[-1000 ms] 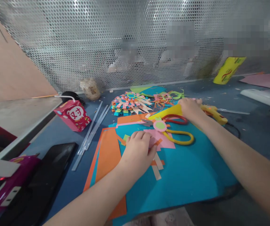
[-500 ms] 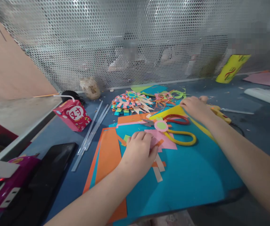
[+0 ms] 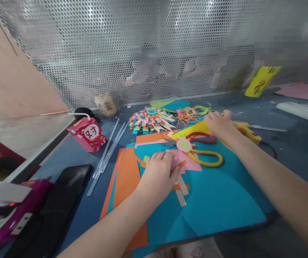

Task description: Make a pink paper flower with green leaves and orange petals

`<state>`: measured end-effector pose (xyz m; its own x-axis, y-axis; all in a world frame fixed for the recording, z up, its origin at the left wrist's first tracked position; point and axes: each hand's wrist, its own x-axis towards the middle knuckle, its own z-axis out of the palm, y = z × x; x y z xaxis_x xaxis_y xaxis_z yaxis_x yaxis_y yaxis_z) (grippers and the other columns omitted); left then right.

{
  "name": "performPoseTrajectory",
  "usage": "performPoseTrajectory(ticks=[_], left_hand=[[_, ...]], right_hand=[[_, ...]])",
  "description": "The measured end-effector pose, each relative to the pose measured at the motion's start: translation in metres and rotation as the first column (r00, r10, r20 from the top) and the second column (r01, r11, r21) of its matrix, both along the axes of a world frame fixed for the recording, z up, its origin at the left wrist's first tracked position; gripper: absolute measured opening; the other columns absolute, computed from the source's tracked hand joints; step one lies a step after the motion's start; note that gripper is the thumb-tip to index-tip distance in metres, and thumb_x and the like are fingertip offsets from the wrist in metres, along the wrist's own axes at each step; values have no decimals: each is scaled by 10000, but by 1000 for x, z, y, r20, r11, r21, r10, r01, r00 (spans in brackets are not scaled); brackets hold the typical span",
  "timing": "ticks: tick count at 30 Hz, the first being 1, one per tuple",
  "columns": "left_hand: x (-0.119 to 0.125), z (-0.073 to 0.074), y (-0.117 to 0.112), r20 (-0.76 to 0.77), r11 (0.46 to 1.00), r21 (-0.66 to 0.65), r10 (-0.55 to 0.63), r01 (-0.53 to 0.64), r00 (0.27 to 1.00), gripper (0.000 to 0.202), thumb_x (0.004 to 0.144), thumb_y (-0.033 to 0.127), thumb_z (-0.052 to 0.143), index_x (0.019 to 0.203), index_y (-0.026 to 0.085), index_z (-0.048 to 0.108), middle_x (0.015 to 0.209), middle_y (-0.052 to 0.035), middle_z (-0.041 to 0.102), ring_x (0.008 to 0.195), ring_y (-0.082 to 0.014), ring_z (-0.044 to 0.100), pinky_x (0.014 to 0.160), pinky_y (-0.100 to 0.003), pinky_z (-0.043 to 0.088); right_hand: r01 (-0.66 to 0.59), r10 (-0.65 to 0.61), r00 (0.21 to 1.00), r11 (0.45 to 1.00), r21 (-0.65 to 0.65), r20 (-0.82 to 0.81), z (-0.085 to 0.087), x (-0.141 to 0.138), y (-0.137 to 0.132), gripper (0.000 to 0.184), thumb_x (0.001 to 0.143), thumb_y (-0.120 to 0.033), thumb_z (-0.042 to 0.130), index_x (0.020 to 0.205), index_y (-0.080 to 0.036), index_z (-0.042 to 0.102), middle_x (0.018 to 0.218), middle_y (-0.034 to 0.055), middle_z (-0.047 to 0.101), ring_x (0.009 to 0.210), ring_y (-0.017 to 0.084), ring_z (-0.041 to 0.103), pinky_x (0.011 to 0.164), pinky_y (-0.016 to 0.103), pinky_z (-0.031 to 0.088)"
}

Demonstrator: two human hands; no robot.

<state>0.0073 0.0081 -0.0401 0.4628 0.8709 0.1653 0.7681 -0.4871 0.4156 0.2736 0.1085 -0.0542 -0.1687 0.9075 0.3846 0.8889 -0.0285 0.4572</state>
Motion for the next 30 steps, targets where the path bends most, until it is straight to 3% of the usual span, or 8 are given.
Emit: performPoseTrajectory(ticks=[5,9,15,23,30], left_hand=[[-6,5,0,147,989,-145,58,-37,987,306,829,266,488,1121,186,532,944,-53,661,946,-218,579,787,-329,454],[-5,4,-1,103,994,-104,-26,37,994,375,780,340,573,1120,189,530,892,-41,657,940,-241,562,790,-363,440],[-2,5,-1,-19,996,-70,-48,46,999,271,807,350,553,1036,208,580,937,-53,668,955,-244,579,812,-375,423],[-1,13,-7,-176,997,-50,-73,65,982,249,867,259,454,1055,196,603,980,-95,673,957,-250,606,795,-359,454],[-4,11,-5,-78,998,-68,-6,1,997,277,859,166,407,1034,217,615,905,-74,690,905,-207,636,757,-295,480]], right_hand=[[60,-60,998,998,6,34,-2,-1,2,166,873,-284,522,948,-148,580,930,23,606,854,170,577,778,389,461],[58,-58,996,998,6,62,-3,-1,3,191,873,-286,531,990,-144,583,986,40,612,886,178,588,783,399,482],[72,-73,994,997,14,79,-2,-5,4,229,876,-299,526,1044,-149,569,1032,51,604,905,184,588,784,404,489],[91,-91,995,996,12,39,-2,-8,4,252,877,-300,526,1081,-155,556,1062,58,596,908,186,590,771,400,499],[124,-120,989,992,38,-85,-1,-2,4,254,875,-302,529,1079,-153,556,1060,58,595,903,184,591,770,398,500]])
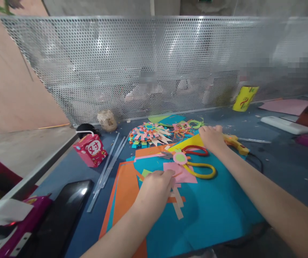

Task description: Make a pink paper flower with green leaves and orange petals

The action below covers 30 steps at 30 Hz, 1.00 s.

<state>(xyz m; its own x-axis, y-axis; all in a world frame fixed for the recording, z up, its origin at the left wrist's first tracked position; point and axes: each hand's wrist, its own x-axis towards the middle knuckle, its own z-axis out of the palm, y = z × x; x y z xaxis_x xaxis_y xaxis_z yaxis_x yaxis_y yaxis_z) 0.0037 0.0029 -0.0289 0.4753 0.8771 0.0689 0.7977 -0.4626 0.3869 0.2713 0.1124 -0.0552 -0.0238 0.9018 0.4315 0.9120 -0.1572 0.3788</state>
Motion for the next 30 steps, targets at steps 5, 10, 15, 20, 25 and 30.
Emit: performPoseTrajectory(ticks=[5,10,15,20,25,30], left_hand=[[-1,-5,2,197,999,-44,13,-5,980,250,804,134,470,988,218,616,921,-40,688,868,-172,638,755,-267,488],[0,-5,5,331,999,-44,28,-14,943,232,750,80,501,910,195,623,841,-20,683,798,-142,634,700,-228,495],[0,-3,6,335,999,-41,34,-22,942,215,749,79,482,868,195,619,854,-25,685,803,-149,632,709,-254,502],[0,-3,5,289,998,-57,27,-11,957,231,749,66,473,879,195,614,881,-24,684,831,-150,627,731,-262,492],[0,-5,6,290,998,-67,33,-15,957,220,774,85,468,906,186,612,896,-37,679,822,-140,631,729,-248,493],[-1,-6,6,298,997,-73,26,-5,954,218,783,96,470,917,190,614,915,-39,678,827,-143,635,725,-243,493]], right_hand=[[36,-33,994,999,28,-109,-1,13,5,265,873,-311,532,1087,-155,553,1069,59,591,905,183,592,769,396,502],[-31,31,991,1000,2,-129,-5,16,10,270,875,-314,529,1095,-160,551,1085,62,587,909,182,591,772,394,503],[-153,150,987,987,-54,-54,-5,14,3,273,871,-310,535,1103,-166,550,1107,64,579,944,194,580,798,414,490],[-215,216,976,975,-58,19,-3,15,0,255,866,-306,542,1074,-160,559,1075,57,588,933,194,580,795,416,485],[-203,205,977,979,-36,65,-3,16,3,252,868,-311,539,1066,-157,562,1062,55,592,914,187,585,783,406,490],[-231,234,964,972,-37,130,-1,14,1,226,867,-309,540,1026,-152,575,1021,46,604,898,182,588,787,407,484]])
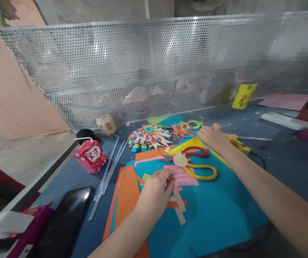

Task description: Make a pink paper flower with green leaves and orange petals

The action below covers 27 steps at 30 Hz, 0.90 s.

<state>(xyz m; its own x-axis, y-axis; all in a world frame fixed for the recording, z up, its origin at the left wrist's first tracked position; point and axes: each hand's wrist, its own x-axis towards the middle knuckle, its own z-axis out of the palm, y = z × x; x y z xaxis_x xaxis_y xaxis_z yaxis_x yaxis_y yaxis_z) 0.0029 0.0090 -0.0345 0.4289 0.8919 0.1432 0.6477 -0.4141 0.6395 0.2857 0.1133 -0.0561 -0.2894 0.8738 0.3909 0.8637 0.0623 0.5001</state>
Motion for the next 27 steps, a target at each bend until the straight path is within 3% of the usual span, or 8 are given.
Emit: performPoseTrajectory(ticks=[7,17,27], left_hand=[[0,-1,1,11,1000,-2,20,-20,1000,234,774,79,478,922,190,622,915,-42,676,827,-150,623,718,-254,491],[0,2,-2,-66,999,-42,12,-15,998,250,816,121,441,976,205,613,987,-46,675,860,-183,630,748,-292,487],[1,1,-2,-59,996,-83,18,-23,998,240,816,122,441,963,205,613,997,-46,672,876,-187,627,745,-287,487]], right_hand=[[7,-8,999,1000,10,41,-1,-2,-1,202,870,-296,535,999,-146,582,993,42,612,888,179,590,784,404,484],[55,-53,998,998,31,-46,-14,3,4,227,869,-297,538,1039,-150,570,1031,48,601,894,179,590,774,396,493],[107,-104,991,994,36,-81,-15,-2,0,238,870,-302,536,1052,-152,567,1043,52,600,906,184,589,782,404,492]])
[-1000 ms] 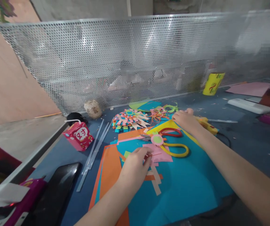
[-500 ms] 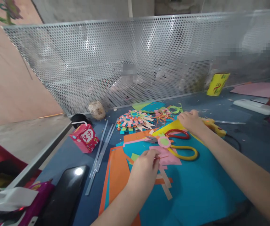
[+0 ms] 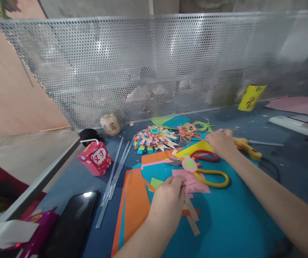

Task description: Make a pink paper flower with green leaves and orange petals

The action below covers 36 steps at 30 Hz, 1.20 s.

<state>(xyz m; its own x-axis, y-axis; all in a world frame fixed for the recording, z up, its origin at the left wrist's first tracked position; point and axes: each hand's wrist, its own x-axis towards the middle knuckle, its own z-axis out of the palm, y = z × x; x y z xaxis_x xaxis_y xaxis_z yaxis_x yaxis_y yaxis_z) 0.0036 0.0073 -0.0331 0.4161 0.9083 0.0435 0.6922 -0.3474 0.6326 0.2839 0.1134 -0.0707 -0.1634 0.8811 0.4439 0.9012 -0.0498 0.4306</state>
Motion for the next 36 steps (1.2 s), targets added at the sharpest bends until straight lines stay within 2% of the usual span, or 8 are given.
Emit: performPoseTrajectory(ticks=[4,9,13,17,23,29,36], left_hand=[[1,3,0,-2,1000,-12,11,-11,1000,239,811,117,439,948,204,614,981,-53,673,875,-192,626,728,-286,485],[-1,0,3,37,999,10,41,-42,998,248,771,85,467,933,201,616,939,-41,679,855,-183,623,726,-276,483],[-2,-3,3,49,999,19,36,-37,998,227,791,111,462,931,200,616,951,-41,682,865,-182,621,730,-277,485],[-2,-4,3,42,999,37,35,-37,998,226,796,121,455,932,203,615,940,-38,682,870,-187,617,719,-279,487],[0,-1,4,24,999,33,34,-34,999,223,789,114,468,931,201,616,953,-36,682,860,-183,620,732,-283,482],[0,-3,3,35,998,54,41,-43,999,210,798,135,463,924,201,618,938,-39,678,864,-185,617,720,-278,485],[0,-4,4,41,998,60,26,-28,999,225,781,115,480,943,191,616,942,-49,679,859,-194,622,733,-288,482]], right_hand=[[10,-10,1000,1000,-1,-4,-1,1,1,245,875,-307,528,1064,-154,562,1051,55,596,902,183,588,775,399,494],[20,-20,997,1000,1,-75,-1,7,4,232,871,-319,533,1024,-150,574,1001,44,606,866,173,593,759,388,494],[-12,6,990,999,-43,-140,-1,12,5,181,873,-299,532,954,-151,595,959,33,620,862,164,595,769,379,491],[-38,26,987,996,-74,-158,-3,11,7,186,870,-301,538,958,-149,597,970,36,622,881,170,595,788,392,487],[-44,35,991,997,-66,-131,-5,6,11,252,872,-320,533,1060,-156,567,1063,57,597,906,181,591,781,396,494],[7,-13,998,996,-84,-61,1,-4,7,218,870,-320,532,997,-150,583,979,39,612,875,177,591,780,404,482],[7,-2,999,992,-128,40,12,-15,-1,190,866,-311,536,956,-152,590,958,32,611,891,182,580,803,415,462]])
